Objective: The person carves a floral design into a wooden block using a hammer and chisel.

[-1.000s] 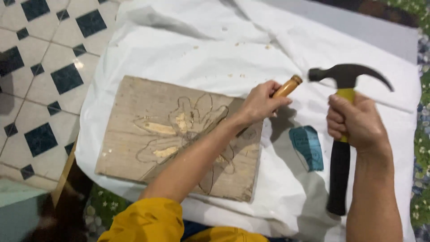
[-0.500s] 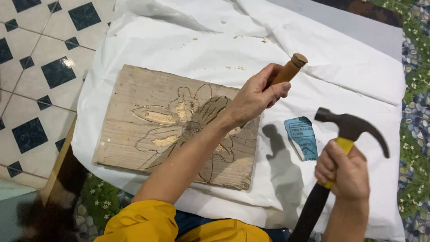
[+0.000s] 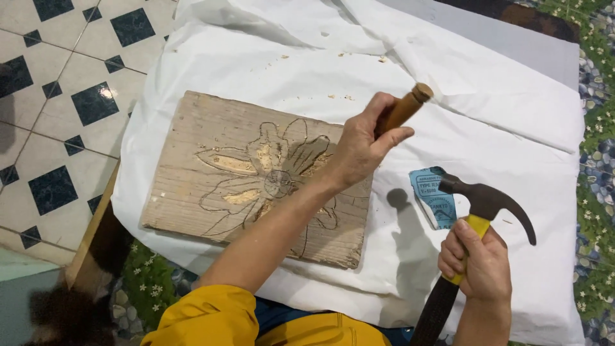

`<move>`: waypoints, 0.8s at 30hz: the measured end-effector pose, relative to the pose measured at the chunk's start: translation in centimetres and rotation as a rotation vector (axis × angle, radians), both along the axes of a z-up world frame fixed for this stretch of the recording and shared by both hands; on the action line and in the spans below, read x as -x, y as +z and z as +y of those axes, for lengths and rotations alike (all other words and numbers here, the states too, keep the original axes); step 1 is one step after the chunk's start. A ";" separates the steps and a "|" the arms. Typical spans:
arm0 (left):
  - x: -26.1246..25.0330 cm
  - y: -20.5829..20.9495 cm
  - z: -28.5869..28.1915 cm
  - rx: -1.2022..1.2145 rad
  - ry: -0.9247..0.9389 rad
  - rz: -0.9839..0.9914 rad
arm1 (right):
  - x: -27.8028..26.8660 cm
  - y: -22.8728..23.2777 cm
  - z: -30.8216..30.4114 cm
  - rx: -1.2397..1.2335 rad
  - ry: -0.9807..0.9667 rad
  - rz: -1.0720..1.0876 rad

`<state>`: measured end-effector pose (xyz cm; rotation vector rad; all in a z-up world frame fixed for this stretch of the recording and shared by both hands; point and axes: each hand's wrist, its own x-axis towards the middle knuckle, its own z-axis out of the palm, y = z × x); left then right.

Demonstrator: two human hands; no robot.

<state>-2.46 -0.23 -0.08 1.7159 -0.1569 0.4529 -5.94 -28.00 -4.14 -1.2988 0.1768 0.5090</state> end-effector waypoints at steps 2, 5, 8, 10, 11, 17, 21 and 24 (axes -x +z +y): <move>-0.1 0.0 0.3 0.010 0.034 0.091 | 0.2 -0.3 -0.6 -0.007 0.001 -0.014; 0.2 -0.5 1.4 0.104 0.137 0.164 | 0.3 -1.0 -1.2 0.010 -0.029 -0.015; 0.5 1.3 2.5 0.163 0.169 0.073 | 0.5 -0.4 -0.7 0.043 -0.039 -0.025; 0.8 1.1 2.5 0.181 0.159 0.044 | 0.8 -0.5 -0.6 0.032 -0.036 -0.030; 0.9 1.1 2.5 0.199 0.153 0.014 | 0.9 -0.6 -0.5 0.020 -0.029 -0.036; 1.7 1.5 1.9 0.165 0.153 0.035 | 1.2 -0.2 0.1 0.028 -0.040 -0.012; 2.3 1.5 1.8 0.172 0.167 0.014 | 1.2 -0.2 0.2 0.049 -0.052 -0.021; 2.8 1.4 1.6 0.173 0.222 -0.020 | 1.3 -0.4 -0.1 0.054 -0.059 -0.006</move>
